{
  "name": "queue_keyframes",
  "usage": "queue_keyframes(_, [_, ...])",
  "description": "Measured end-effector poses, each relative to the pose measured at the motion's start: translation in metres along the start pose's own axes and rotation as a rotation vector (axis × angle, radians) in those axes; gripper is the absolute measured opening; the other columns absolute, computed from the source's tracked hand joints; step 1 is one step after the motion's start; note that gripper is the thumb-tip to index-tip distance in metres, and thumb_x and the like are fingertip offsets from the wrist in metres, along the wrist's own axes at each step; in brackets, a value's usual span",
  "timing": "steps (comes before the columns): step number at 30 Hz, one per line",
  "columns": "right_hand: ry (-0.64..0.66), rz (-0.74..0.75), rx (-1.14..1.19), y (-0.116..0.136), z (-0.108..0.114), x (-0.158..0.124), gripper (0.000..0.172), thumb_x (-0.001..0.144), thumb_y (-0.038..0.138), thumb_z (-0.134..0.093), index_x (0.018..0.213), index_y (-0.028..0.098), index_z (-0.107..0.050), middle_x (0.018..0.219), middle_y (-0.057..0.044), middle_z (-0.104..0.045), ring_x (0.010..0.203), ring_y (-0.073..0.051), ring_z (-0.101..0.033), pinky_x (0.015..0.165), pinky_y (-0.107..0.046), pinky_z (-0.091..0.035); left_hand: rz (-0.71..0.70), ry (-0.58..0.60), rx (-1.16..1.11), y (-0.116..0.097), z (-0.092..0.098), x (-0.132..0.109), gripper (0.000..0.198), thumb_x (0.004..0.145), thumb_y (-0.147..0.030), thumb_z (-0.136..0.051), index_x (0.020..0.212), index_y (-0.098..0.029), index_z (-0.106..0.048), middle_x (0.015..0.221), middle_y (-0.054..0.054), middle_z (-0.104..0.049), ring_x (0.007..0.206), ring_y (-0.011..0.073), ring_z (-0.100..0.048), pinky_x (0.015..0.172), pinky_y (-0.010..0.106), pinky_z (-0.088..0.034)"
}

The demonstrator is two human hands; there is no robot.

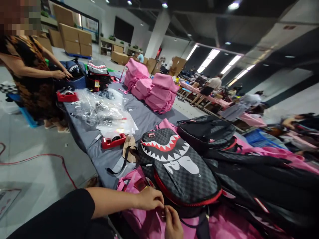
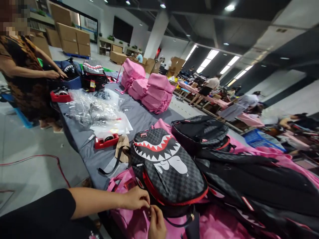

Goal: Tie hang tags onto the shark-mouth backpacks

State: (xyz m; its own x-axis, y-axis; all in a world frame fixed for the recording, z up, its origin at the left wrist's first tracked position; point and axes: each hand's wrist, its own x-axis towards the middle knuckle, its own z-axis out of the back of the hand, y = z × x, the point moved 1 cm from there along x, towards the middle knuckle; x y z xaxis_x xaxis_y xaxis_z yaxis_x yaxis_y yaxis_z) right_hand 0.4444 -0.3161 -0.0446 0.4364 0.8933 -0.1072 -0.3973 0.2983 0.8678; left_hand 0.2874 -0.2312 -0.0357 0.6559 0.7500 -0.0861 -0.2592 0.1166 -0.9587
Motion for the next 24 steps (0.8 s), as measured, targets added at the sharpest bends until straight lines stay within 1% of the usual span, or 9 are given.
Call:
queue_keyframes(2, [0.026, -0.038, 0.033, 0.0, 0.003, 0.003, 0.067, 0.064, 0.077, -0.063, 0.089, 0.015, -0.067, 0.08, -0.009, -0.07, 0.068, -0.023, -0.065, 0.063, -0.032, -0.057, 0.097, 0.013, -0.157, 0.0, -0.005, 0.005, 0.024, 0.087, -0.027, -0.062, 0.104, -0.012, -0.071, 0.079, 0.003, -0.071, 0.059, 0.0112, -0.06, 0.057, 0.021, -0.048])
queue_keyframes(4, [0.05, -0.048, 0.054, 0.0, 0.007, 0.005, 0.067, 0.063, 0.076, -0.065, 0.088, 0.015, -0.067, 0.081, -0.009, -0.07, 0.069, -0.023, -0.066, 0.063, -0.031, -0.057, 0.133, 0.035, -0.234, 0.0, -0.007, 0.007, 0.026, 0.085, -0.027, -0.063, 0.103, -0.011, -0.071, 0.08, 0.004, -0.072, 0.061, 0.0116, -0.061, 0.057, 0.02, -0.048])
queue_keyframes(6, [0.058, -0.022, 0.047, 0.0, 0.011, 0.004, 0.065, 0.064, 0.076, -0.066, 0.087, 0.015, -0.068, 0.082, -0.01, -0.071, 0.071, -0.024, -0.067, 0.065, -0.031, -0.057, 0.096, 0.043, -0.185, 0.001, -0.006, 0.005, 0.022, 0.083, -0.026, -0.065, 0.099, -0.013, -0.074, 0.081, 0.003, -0.073, 0.071, 0.0128, -0.065, 0.065, 0.02, -0.05])
queue_keyframes(9, [0.084, 0.067, -0.035, -0.001, 0.014, 0.002, 0.061, 0.07, 0.074, -0.063, 0.086, 0.015, -0.071, 0.086, -0.011, -0.072, 0.076, -0.025, -0.068, 0.07, -0.032, -0.058, 0.027, 0.065, -0.052, 0.002, 0.0, 0.0, 0.015, 0.082, -0.025, -0.067, 0.093, -0.019, -0.076, 0.082, 0.001, -0.074, 0.079, 0.0135, -0.067, 0.072, 0.02, -0.048])
queue_keyframes(11, [0.098, 0.162, -0.11, -0.001, 0.013, 0.001, 0.057, 0.077, 0.071, -0.059, 0.085, 0.016, -0.073, 0.086, -0.011, -0.073, 0.078, -0.025, -0.069, 0.073, -0.033, -0.058, -0.015, 0.094, 0.042, 0.003, 0.004, -0.001, 0.014, 0.083, -0.023, -0.067, 0.092, -0.022, -0.077, 0.088, 0.001, -0.075, 0.085, 0.0143, -0.067, 0.076, 0.021, -0.048])
queue_keyframes(14, [0.095, 0.323, -0.182, -0.001, 0.011, -0.001, 0.051, 0.086, 0.066, -0.053, 0.082, 0.018, -0.073, 0.082, -0.01, -0.072, 0.075, -0.023, -0.069, 0.071, -0.031, -0.057, -0.049, 0.143, 0.168, 0.002, 0.006, -0.002, 0.014, 0.084, -0.024, -0.066, 0.094, -0.024, -0.076, 0.096, 0.001, -0.075, 0.094, 0.017, -0.067, 0.083, 0.024, -0.047])
queue_keyframes(19, [0.086, 0.483, -0.216, 0.006, 0.005, -0.005, 0.037, 0.095, 0.048, -0.051, 0.08, 0.02, -0.07, 0.077, -0.006, -0.069, 0.069, -0.019, -0.067, 0.064, -0.027, -0.054, -0.062, 0.166, 0.307, -0.001, 0.009, -0.001, 0.018, 0.088, -0.025, -0.061, 0.098, -0.024, -0.076, 0.1, 0.003, -0.075, 0.097, 0.0183, -0.067, 0.086, 0.027, -0.048])
queue_keyframes(22, [0.079, 0.531, -0.236, 0.016, -0.002, -0.009, 0.031, 0.097, 0.036, -0.048, 0.079, 0.019, -0.067, 0.076, -0.005, -0.067, 0.07, -0.018, -0.065, 0.065, -0.027, -0.052, -0.072, 0.182, 0.355, -0.002, 0.014, -0.002, 0.019, 0.087, -0.022, -0.06, 0.098, -0.022, -0.076, 0.101, 0.005, -0.075, 0.097, 0.019, -0.066, 0.087, 0.028, -0.048])
queue_keyframes(24, [0.077, 0.546, -0.287, 0.024, -0.008, -0.015, 0.025, 0.096, 0.027, -0.048, 0.081, 0.019, -0.067, 0.078, -0.006, -0.066, 0.073, -0.018, -0.063, 0.067, -0.027, -0.052, -0.094, 0.206, 0.386, -0.002, 0.017, -0.007, 0.022, 0.087, -0.02, -0.056, 0.097, -0.02, -0.076, 0.102, 0.008, -0.074, 0.098, 0.0209, -0.066, 0.09, 0.031, -0.048])
